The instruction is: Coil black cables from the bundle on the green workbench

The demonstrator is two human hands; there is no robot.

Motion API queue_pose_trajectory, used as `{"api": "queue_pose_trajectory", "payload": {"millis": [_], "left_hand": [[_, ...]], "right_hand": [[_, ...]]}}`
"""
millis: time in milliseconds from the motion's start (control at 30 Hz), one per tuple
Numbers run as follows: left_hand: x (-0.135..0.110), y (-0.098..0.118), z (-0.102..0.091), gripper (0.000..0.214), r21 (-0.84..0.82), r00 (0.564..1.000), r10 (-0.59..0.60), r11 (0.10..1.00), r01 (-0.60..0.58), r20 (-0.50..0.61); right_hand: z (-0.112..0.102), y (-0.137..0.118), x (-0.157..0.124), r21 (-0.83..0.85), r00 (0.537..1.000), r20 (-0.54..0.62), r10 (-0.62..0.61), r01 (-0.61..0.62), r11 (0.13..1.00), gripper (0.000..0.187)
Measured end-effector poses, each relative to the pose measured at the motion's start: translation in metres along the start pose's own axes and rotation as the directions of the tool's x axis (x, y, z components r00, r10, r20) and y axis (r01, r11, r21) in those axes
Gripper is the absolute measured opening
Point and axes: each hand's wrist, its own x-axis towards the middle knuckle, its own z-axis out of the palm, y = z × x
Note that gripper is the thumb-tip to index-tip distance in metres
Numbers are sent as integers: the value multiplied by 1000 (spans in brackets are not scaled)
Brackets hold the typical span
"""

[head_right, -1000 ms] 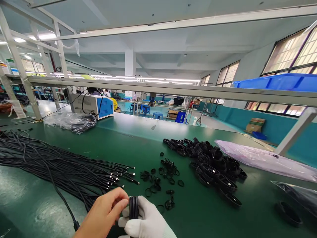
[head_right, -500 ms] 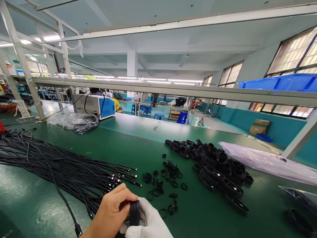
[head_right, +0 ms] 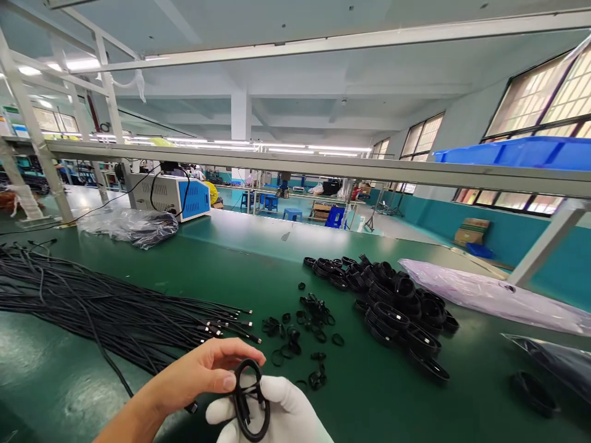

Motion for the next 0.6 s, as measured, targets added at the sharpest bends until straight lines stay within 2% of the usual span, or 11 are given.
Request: {"api": "queue_pose_trajectory", "payload": {"millis": [33,100,167,233,367,467,500,533,567,600], "left_hand": [[0,-3,0,43,-17,1000,9,1000,-9,0],[2,-8,2,41,41,997,-25,999,28,-77],[6,-12,5,38,179,975,-54,979,93,-215],[10,-15,6,33,261,946,-12,960,102,-324],[13,-23,-1,32,186,897,77,983,6,-436],[10,-30,-8,36,196,849,106,981,-3,-518],[7,-33,-10,37,219,836,112,976,10,-537],[5,-38,-13,38,247,822,119,969,27,-556],[4,-43,-15,38,284,809,125,957,54,-575],[3,-50,-18,38,326,799,131,942,85,-587]], "right_hand": [[0,0,1,-13,1000,-21,4,-4,1000,55],[2,1,4,-131,987,-149,-66,47,990,49],[4,2,6,-332,936,-308,-171,63,941,47],[5,4,6,-439,886,-390,-251,60,896,50],[4,6,2,-400,881,-351,-316,164,902,46],[3,1,-1,-421,899,-347,-267,105,901,47],[3,-4,-3,-480,878,-384,-285,74,874,47],[1,-11,-6,-569,833,-436,-340,37,821,47],[-1,-21,-10,-667,761,-488,-427,-10,745,48],[-4,-33,-17,-759,658,-527,-538,-79,646,50]]}}
